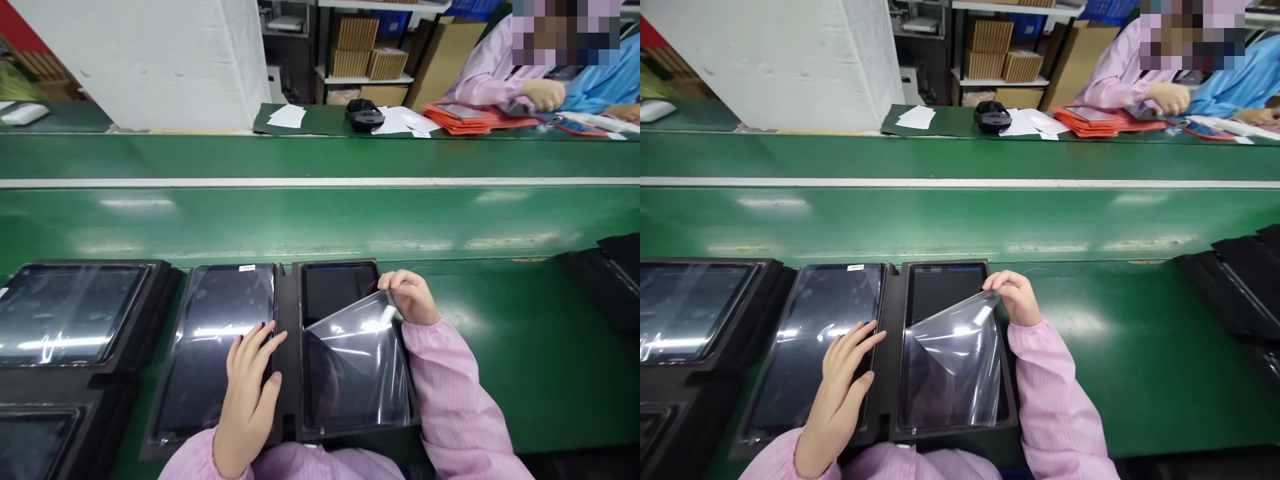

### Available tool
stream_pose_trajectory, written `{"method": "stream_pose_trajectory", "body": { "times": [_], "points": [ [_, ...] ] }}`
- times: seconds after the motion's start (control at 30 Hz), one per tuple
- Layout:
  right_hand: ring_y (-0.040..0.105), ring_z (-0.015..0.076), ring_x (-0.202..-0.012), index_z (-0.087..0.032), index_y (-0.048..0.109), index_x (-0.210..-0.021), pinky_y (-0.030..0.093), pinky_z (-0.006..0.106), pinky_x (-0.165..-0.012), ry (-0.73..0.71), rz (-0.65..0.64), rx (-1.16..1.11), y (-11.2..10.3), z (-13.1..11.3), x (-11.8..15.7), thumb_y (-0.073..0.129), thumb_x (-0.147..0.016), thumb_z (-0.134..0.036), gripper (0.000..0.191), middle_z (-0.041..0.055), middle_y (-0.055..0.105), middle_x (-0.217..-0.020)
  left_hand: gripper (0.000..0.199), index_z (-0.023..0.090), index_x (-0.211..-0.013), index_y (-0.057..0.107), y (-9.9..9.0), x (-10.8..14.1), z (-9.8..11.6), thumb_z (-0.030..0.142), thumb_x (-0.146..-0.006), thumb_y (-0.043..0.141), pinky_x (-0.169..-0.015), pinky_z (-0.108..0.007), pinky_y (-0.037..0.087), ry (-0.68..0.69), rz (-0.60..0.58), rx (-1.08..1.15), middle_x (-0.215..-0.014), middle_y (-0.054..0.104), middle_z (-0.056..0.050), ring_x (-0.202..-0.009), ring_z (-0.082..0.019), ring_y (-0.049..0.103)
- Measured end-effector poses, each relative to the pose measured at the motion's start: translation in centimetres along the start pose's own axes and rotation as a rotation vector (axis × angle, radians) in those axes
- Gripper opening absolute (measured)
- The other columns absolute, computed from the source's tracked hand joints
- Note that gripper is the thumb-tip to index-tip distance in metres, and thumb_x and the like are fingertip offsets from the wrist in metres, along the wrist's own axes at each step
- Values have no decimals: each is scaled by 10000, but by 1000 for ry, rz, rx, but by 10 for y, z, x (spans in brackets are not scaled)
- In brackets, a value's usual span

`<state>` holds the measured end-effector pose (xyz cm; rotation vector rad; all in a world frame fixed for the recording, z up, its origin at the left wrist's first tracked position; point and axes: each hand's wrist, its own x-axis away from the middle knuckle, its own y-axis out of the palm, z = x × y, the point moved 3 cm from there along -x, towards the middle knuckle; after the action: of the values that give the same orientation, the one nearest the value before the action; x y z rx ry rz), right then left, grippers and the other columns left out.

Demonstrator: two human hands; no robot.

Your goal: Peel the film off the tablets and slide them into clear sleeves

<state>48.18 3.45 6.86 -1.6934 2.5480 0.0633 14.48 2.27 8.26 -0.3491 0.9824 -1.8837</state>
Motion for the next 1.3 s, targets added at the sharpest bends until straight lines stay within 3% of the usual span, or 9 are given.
{"method": "stream_pose_trajectory", "body": {
  "times": [0.47,0.7,0.83,0.87,0.9,1.0,1.07,1.17,1.3],
  "points": [
    [319,167,-486,-250,210,-575,445,398,-657,35,14,-190,-11,13,-9,598,-684,-548,502,-65,184,-512,527,295,-1351,461,-1,-4,7,51,-901,334,-1180,-621,182,16,-48,-65,-1459,509,-50,-1426,-241,365],
    [418,163,-494,-252,294,-569,495,415,-710,27,18,-171,-13,15,-10,594,-693,-453,382,-60,299,-495,527,241,-1339,500,2,-6,8,32,-888,324,-1182,-587,169,58,-64,-139,-1449,521,-68,-1429,-232,347],
    [604,200,-674,-245,538,-684,515,446,-822,35,55,-61,-8,-1,-1,653,-715,-387,185,-7,591,-652,522,192,-1342,539,4,-7,9,44,-882,341,-1178,-584,177,112,-94,-234,-1472,504,-99,-1445,-270,322],
    [650,226,-814,-238,616,-818,502,464,-892,38,71,-9,-6,-8,5,679,-727,-349,157,28,675,-809,526,180,-1350,541,4,-7,10,48,-879,345,-1175,-587,184,126,-109,-255,-1477,500,-108,-1446,-281,321],
    [653,256,-986,-233,646,-1011,474,488,-963,35,92,87,-3,-17,14,698,-744,-324,287,69,704,-1013,533,171,-1360,538,5,-6,12,52,-876,349,-1170,-596,189,136,-124,-273,-1482,497,-116,-1445,-294,324],
    [410,329,-1401,-231,305,-1519,363,576,-1110,-33,120,639,13,-41,52,668,-832,-368,789,162,426,-1524,555,161,-1390,516,8,-5,19,62,-869,354,-1150,-650,179,126,-153,-304,-1501,479,-133,-1440,-326,338],
    [275,332,-1484,-216,160,-1578,311,589,-1160,-105,-2,928,31,-48,83,583,-909,-382,809,160,285,-1610,560,135,-1414,485,13,-4,26,80,-872,357,-1149,-674,161,93,-168,-285,-1521,454,-150,-1444,-336,335],
    [268,326,-1491,-253,95,-1591,371,584,-1136,-185,-153,1140,54,-40,122,477,-976,-353,731,143,257,-1625,552,50,-1435,431,21,-4,37,162,-897,385,-1185,-642,143,12,-194,-167,-1518,445,-191,-1447,-332,333],
    [288,351,-1480,-287,127,-1586,387,632,-1103,-251,-171,1294,67,-24,140,408,-1012,-364,644,143,277,-1619,595,20,-1453,384,25,-6,41,165,-876,381,-1231,-568,105,-155,-253,114,-1542,395,-194,-1477,-294,274]
  ]
}}
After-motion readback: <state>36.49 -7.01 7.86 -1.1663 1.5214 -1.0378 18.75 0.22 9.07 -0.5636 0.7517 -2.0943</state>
